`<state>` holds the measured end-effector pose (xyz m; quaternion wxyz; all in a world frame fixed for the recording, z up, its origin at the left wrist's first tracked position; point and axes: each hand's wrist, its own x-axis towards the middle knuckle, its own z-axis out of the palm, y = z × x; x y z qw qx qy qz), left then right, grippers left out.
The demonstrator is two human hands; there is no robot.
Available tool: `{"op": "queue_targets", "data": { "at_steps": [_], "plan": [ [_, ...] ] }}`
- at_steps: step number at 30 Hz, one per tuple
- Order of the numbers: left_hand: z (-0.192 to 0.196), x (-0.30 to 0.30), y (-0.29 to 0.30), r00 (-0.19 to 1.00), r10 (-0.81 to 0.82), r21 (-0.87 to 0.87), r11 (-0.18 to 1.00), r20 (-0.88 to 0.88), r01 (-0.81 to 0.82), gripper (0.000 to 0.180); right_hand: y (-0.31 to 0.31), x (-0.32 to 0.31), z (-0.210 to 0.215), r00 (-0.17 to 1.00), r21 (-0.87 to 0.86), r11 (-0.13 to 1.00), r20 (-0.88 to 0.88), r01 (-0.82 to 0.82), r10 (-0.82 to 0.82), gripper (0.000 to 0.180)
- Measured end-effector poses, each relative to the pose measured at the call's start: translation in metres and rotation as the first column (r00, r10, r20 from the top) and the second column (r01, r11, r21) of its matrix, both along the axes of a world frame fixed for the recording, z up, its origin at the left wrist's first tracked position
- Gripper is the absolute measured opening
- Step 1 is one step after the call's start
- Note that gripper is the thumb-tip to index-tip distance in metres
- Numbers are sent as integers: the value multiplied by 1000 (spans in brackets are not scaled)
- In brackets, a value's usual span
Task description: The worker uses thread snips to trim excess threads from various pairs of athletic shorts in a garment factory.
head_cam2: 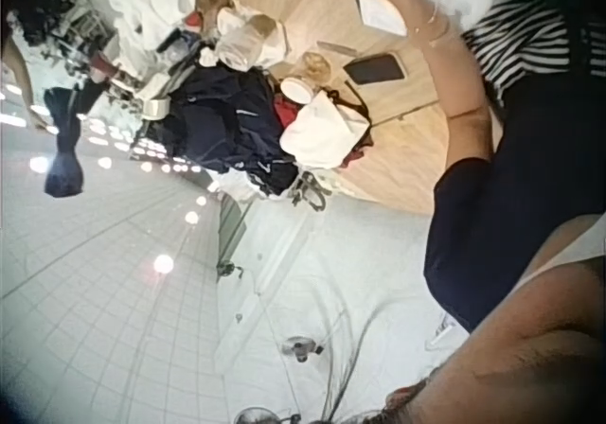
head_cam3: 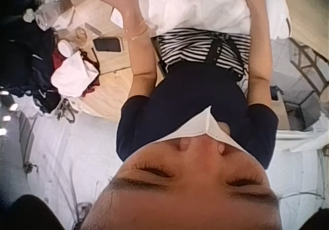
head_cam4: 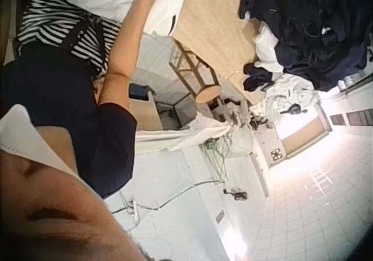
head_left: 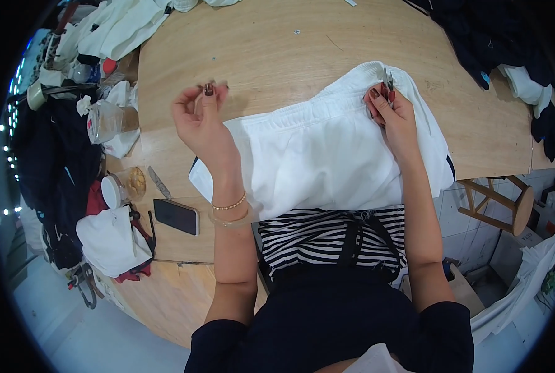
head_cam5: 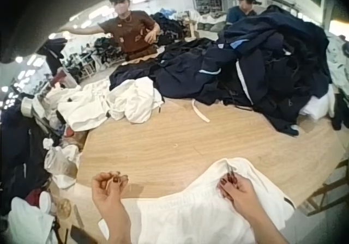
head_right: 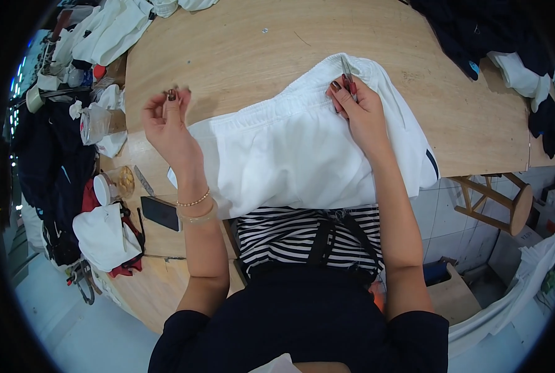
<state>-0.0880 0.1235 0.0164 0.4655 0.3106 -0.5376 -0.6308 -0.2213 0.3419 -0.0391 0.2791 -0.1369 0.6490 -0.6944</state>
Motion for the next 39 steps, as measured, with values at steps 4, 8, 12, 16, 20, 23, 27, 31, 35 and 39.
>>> {"op": "queue_targets", "data": {
  "at_steps": [4,8,12,16,20,23,27,31,35,39],
  "plan": [
    [-12,7,8,921,-197,-344,884,335,315,18,2,0,2,1000,7,1000,-3,2,-2,14],
    [-27,6,42,671,-200,-445,611,714,655,42,1,0,2,1000,4,1000,0,-21,21,13],
    [-32,5,50,598,-88,-461,552,797,695,49,0,3,4,1000,4,1000,8,5,-5,14],
    [-33,5,47,674,-100,-512,573,732,641,47,0,2,10,999,38,999,-22,-26,26,13],
    [-33,6,42,636,-188,-462,540,748,703,41,-4,12,26,998,9,1000,-58,-29,30,18],
    [-26,6,32,554,-409,-252,591,726,766,35,-3,25,35,968,155,987,-241,-30,68,22],
    [0,2,27,444,-807,244,555,389,795,26,-1,37,56,852,325,944,-509,56,124,24],
    [17,4,28,485,-838,252,540,248,803,28,4,42,73,795,365,926,-587,91,153,26],
    [27,6,29,495,-839,285,543,225,790,34,7,46,88,728,395,913,-654,98,205,26],
    [30,8,30,500,-839,249,543,216,802,35,8,49,94,668,430,898,-696,93,265,25]
  ]
}}
